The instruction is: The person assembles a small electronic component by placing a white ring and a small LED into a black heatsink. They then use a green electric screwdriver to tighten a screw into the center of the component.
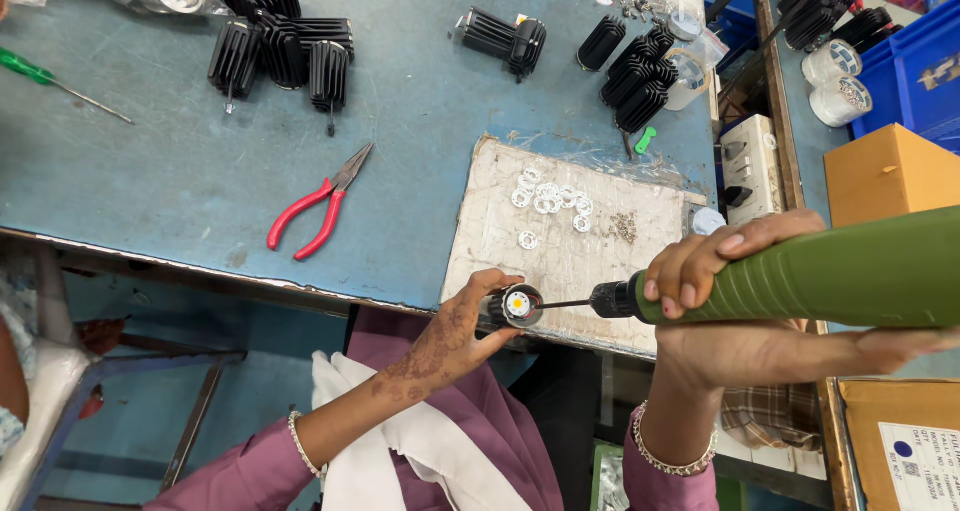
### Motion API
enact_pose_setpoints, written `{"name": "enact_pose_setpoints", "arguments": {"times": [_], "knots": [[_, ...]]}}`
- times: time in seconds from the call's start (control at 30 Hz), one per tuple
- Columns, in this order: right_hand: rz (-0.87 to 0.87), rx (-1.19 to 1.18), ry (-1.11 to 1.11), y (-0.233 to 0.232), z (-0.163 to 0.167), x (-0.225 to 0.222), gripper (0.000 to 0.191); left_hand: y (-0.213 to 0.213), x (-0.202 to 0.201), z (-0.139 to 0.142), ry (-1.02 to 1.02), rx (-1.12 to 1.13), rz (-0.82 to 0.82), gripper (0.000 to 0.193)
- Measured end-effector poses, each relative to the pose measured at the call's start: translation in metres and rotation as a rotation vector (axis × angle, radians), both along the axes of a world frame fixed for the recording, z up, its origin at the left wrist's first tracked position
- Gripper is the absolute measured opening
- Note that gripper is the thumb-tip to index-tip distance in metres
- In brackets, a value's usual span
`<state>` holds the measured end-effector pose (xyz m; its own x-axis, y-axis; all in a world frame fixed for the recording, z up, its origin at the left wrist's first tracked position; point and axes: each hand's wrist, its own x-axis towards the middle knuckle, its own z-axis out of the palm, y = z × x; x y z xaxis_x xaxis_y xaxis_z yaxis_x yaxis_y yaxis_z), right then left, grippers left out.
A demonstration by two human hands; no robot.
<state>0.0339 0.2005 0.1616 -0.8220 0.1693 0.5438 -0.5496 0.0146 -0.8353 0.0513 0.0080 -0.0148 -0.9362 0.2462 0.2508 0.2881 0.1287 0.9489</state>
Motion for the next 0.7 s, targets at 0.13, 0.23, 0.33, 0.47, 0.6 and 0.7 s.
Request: {"name": "enact_pose_setpoints", "arguments": {"times": [0.13, 0.23, 0.33, 0.47, 0.6, 0.7], "knots": [[0.017, 0.007, 0.004, 0.003, 0.000, -0.003, 0.105, -0.004, 0.001, 0.007, 0.060, -0.053, -0.001, 0.081], [0.099, -0.073, 0.037, 0.001, -0.002, -0.003, 0.102, -0.006, 0.005, 0.012, 0.060, -0.048, 0.001, 0.084], [0.073, -0.060, 0.032, 0.001, -0.002, -0.005, 0.103, -0.005, 0.005, 0.015, 0.088, -0.001, 0.022, 0.073], [0.013, -0.003, 0.037, 0.004, -0.002, -0.006, 0.105, -0.003, 0.002, 0.017, 0.110, 0.081, 0.067, 0.046], [0.302, -0.296, 0.100, 0.012, -0.007, -0.007, 0.099, 0.000, -0.005, 0.019, 0.107, 0.104, 0.105, 0.032], [0.333, -0.396, 0.127, 0.016, -0.012, -0.011, 0.096, 0.007, -0.006, 0.022, 0.122, 0.110, 0.146, 0.029]]}}
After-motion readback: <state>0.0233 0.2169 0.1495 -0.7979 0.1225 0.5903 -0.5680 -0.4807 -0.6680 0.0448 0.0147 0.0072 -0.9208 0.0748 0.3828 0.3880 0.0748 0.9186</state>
